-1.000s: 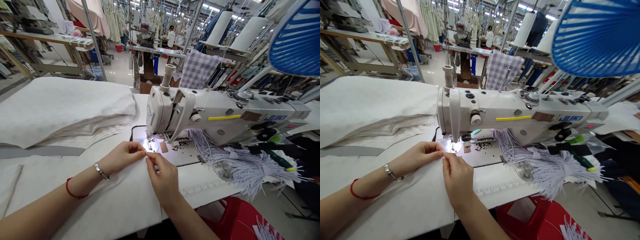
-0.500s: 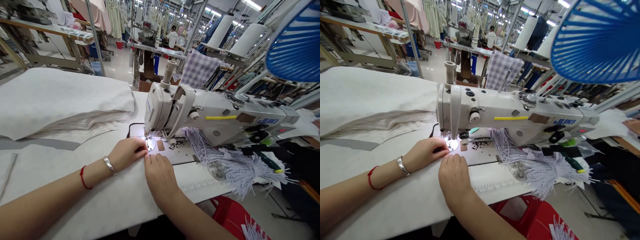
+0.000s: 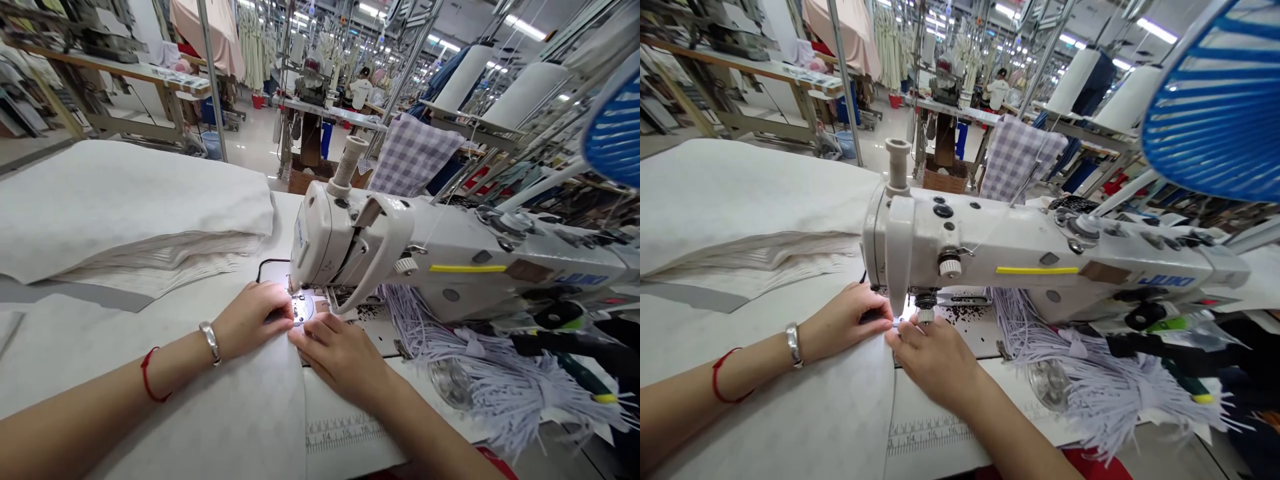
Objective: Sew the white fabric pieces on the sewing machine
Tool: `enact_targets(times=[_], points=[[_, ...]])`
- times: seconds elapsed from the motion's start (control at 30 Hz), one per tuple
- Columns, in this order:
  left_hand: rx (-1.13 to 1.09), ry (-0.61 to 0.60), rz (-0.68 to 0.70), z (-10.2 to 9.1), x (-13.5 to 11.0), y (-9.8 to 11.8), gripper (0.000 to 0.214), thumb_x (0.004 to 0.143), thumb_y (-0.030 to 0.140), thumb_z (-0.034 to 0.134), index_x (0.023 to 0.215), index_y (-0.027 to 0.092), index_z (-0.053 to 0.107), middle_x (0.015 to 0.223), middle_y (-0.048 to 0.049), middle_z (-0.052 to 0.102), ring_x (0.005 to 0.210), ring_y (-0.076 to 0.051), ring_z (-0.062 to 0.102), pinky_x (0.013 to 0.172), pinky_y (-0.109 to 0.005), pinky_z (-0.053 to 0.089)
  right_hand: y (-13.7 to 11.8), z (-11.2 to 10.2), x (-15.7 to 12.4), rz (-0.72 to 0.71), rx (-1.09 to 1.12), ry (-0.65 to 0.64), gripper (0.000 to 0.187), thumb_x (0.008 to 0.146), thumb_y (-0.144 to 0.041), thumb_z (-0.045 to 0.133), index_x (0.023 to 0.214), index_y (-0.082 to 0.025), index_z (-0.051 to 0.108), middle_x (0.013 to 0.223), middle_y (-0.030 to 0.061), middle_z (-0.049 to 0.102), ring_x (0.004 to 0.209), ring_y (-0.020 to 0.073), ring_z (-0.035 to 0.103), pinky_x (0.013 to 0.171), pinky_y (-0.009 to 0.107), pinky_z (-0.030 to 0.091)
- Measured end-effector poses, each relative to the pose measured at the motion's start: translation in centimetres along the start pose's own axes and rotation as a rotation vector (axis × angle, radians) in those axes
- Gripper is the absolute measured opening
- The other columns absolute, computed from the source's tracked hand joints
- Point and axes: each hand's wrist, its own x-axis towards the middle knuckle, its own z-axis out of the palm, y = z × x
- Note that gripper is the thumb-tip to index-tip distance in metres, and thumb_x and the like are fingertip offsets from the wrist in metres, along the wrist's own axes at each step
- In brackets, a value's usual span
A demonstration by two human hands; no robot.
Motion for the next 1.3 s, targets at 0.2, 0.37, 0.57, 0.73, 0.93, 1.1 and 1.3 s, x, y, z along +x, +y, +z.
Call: enact_targets(times=[0.2, 0.37, 0.57, 0.73, 0.93, 1.1, 1.3], points=[[-0.033, 0.046, 0.041, 0.2, -3.7, 1.2, 0.020, 0.092, 0.018, 0.039, 0.101, 0.022, 0.057, 0.101, -0.0027, 0.063, 0.095, -0.018, 0.055, 0.079, -0.031, 0.044, 0.1, 0.1, -0.1, -0.042, 0.064, -0.018, 0.029, 0.095, -0.024, 0.045, 0.120, -0.016, 0.058, 0.125, 0.0038, 0.061, 0.108, 0.0202, 0.052, 0.083, 0.035, 0.047], [0.117, 0.006, 0.153, 1.5, -6.5, 1.4, 0.041, 0.092, 0.036, 0.051, 0.131, 0.024, 0.044, 0.127, -0.0058, 0.056, 0.112, -0.024, 0.048, 0.093, -0.039, 0.041, 0.4, 0.0, -0.7, -0.017, 0.225, -0.062, 0.037, 0.094, -0.042, 0.044, 0.120, -0.019, 0.057, 0.135, 0.0029, 0.054, 0.108, 0.0214, 0.051, 0.088, 0.037, 0.044], [0.261, 0.033, 0.210, 1.4, -5.6, 0.3, 0.043, 0.092, 0.043, 0.049, 0.131, 0.026, 0.049, 0.126, -0.0045, 0.059, 0.112, -0.025, 0.048, 0.089, -0.037, 0.040, 0.6, 0.6, -1.1, -0.016, 0.164, -0.003, 0.053, 0.090, -0.061, 0.043, 0.123, -0.021, 0.055, 0.136, 0.0036, 0.051, 0.105, 0.0222, 0.051, 0.084, 0.035, 0.041], [0.300, 0.055, 0.242, 1.0, -4.6, -0.5, 0.042, 0.092, 0.047, 0.048, 0.129, 0.026, 0.050, 0.121, -0.0033, 0.061, 0.110, -0.025, 0.047, 0.088, -0.036, 0.037, 0.8, 0.6, -0.9, 0.085, 0.113, -0.005, 0.054, 0.089, -0.065, 0.040, 0.124, -0.026, 0.055, 0.119, 0.0055, 0.058, 0.097, 0.0219, 0.054, 0.085, 0.035, 0.039], [0.314, 0.059, 0.266, 0.8, -3.7, -0.9, 0.043, 0.092, 0.046, 0.046, 0.129, 0.024, 0.049, 0.113, -0.0056, 0.062, 0.109, -0.027, 0.047, 0.085, -0.037, 0.035, 1.2, 0.4, -0.4, 0.169, 0.131, -0.058, 0.051, 0.088, -0.064, 0.043, 0.125, -0.030, 0.055, 0.114, 0.0037, 0.058, 0.093, 0.0200, 0.054, 0.083, 0.034, 0.041], [0.288, 0.020, 0.247, 0.4, -3.7, -0.8, 0.044, 0.091, 0.046, 0.048, 0.130, 0.026, 0.048, 0.118, -0.0060, 0.060, 0.109, -0.027, 0.048, 0.088, -0.038, 0.035, 1.3, 0.3, -0.5, 0.193, 0.173, -0.044, 0.052, 0.088, -0.064, 0.043, 0.126, -0.031, 0.056, 0.114, 0.0046, 0.059, 0.107, 0.0218, 0.050, 0.087, 0.034, 0.040], [0.255, 0.036, 0.256, 0.0, -3.8, -0.9, 0.047, 0.088, 0.051, 0.051, 0.129, 0.028, 0.049, 0.121, -0.0027, 0.061, 0.113, -0.026, 0.048, 0.094, -0.038, 0.033, 0.0, 0.0, 0.7, 0.458, 0.212, -0.113, 0.045, 0.087, -0.061, 0.048, 0.116, -0.030, 0.062, 0.092, 0.0028, 0.066, 0.095, 0.0215, 0.058, 0.081, 0.034, 0.042]])
